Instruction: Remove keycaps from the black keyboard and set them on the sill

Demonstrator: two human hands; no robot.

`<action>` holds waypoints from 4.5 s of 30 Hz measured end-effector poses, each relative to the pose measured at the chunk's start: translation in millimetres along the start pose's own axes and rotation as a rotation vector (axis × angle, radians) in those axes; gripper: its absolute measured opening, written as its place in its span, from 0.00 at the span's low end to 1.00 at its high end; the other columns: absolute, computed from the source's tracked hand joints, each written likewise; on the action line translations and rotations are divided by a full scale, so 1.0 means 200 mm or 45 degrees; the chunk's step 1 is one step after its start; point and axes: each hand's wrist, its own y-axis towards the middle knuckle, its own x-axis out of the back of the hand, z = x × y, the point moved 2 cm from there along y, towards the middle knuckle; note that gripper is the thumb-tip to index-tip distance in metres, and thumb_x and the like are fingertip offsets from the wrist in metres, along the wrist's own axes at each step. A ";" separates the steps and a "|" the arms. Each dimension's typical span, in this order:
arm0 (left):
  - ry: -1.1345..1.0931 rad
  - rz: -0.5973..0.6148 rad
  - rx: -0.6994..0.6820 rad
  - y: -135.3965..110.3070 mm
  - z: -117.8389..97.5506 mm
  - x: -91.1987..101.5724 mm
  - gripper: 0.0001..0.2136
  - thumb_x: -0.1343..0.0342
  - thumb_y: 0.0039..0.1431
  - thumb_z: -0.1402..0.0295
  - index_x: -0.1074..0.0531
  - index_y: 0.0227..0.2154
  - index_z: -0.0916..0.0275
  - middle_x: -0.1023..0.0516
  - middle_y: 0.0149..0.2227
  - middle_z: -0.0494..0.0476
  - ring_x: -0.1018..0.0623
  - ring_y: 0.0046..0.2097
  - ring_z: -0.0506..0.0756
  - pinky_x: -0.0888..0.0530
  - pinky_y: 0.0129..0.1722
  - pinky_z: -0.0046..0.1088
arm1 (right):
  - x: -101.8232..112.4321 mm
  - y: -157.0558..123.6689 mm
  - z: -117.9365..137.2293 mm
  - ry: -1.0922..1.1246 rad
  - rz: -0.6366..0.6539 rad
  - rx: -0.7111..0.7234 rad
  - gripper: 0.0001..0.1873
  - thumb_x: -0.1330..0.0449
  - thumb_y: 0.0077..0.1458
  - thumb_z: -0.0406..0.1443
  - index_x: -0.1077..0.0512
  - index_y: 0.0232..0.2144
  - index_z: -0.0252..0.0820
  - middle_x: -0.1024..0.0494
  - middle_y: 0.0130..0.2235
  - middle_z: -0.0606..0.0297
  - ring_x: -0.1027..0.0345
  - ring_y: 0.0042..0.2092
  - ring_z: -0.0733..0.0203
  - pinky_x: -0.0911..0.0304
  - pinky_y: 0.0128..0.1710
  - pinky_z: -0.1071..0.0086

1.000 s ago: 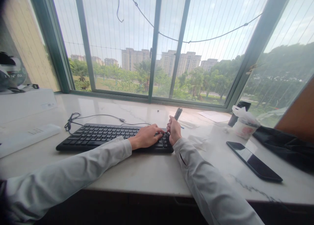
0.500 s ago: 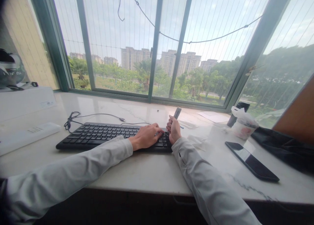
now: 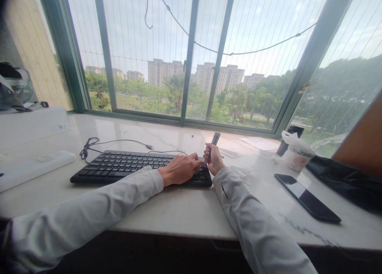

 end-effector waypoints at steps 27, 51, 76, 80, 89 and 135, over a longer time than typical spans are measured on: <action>-0.164 -0.040 0.197 0.03 0.06 -0.06 0.16 0.56 0.60 0.57 0.29 0.45 0.56 0.27 0.46 0.58 0.25 0.44 0.60 0.28 0.42 0.36 | -0.04 -0.02 -0.06 -0.174 -0.052 0.378 0.24 0.38 0.48 0.41 0.50 0.16 0.44 0.54 0.14 0.79 0.61 0.14 0.74 0.61 0.11 0.74; -0.169 -0.053 0.168 0.02 0.06 -0.06 0.16 0.56 0.60 0.57 0.29 0.44 0.54 0.27 0.44 0.56 0.24 0.43 0.59 0.28 0.41 0.37 | 0.00 0.04 -0.04 -0.080 -0.097 0.110 0.17 0.43 0.56 0.36 0.46 0.20 0.43 0.50 0.14 0.78 0.60 0.14 0.73 0.60 0.11 0.76; -0.171 -0.028 0.174 0.02 0.05 -0.05 0.16 0.56 0.61 0.57 0.29 0.45 0.53 0.27 0.45 0.55 0.25 0.44 0.58 0.28 0.43 0.35 | -0.01 0.00 -0.01 -0.018 -0.084 0.014 0.15 0.45 0.58 0.37 0.44 0.23 0.43 0.47 0.14 0.77 0.55 0.15 0.72 0.58 0.11 0.76; -0.165 -0.015 0.192 0.02 0.05 -0.04 0.16 0.56 0.61 0.57 0.29 0.46 0.54 0.27 0.46 0.56 0.25 0.45 0.58 0.29 0.43 0.34 | 0.01 0.01 -0.01 0.019 -0.072 -0.020 0.18 0.44 0.57 0.38 0.47 0.21 0.43 0.47 0.14 0.77 0.54 0.15 0.72 0.57 0.12 0.75; -0.186 -0.024 0.189 0.02 0.05 -0.05 0.16 0.56 0.61 0.57 0.29 0.45 0.54 0.27 0.45 0.56 0.25 0.44 0.58 0.29 0.44 0.34 | 0.02 0.02 0.00 0.093 -0.051 0.000 0.21 0.44 0.57 0.38 0.51 0.19 0.43 0.48 0.14 0.77 0.55 0.15 0.73 0.59 0.13 0.75; -0.513 0.058 0.442 0.14 0.06 -0.04 0.17 0.44 0.48 0.50 0.23 0.39 0.48 0.20 0.39 0.46 0.23 0.42 0.55 0.30 0.36 0.26 | -0.03 -0.06 -0.08 -0.070 0.066 0.504 0.25 0.40 0.44 0.38 0.54 0.11 0.45 0.55 0.10 0.77 0.64 0.13 0.73 0.65 0.12 0.73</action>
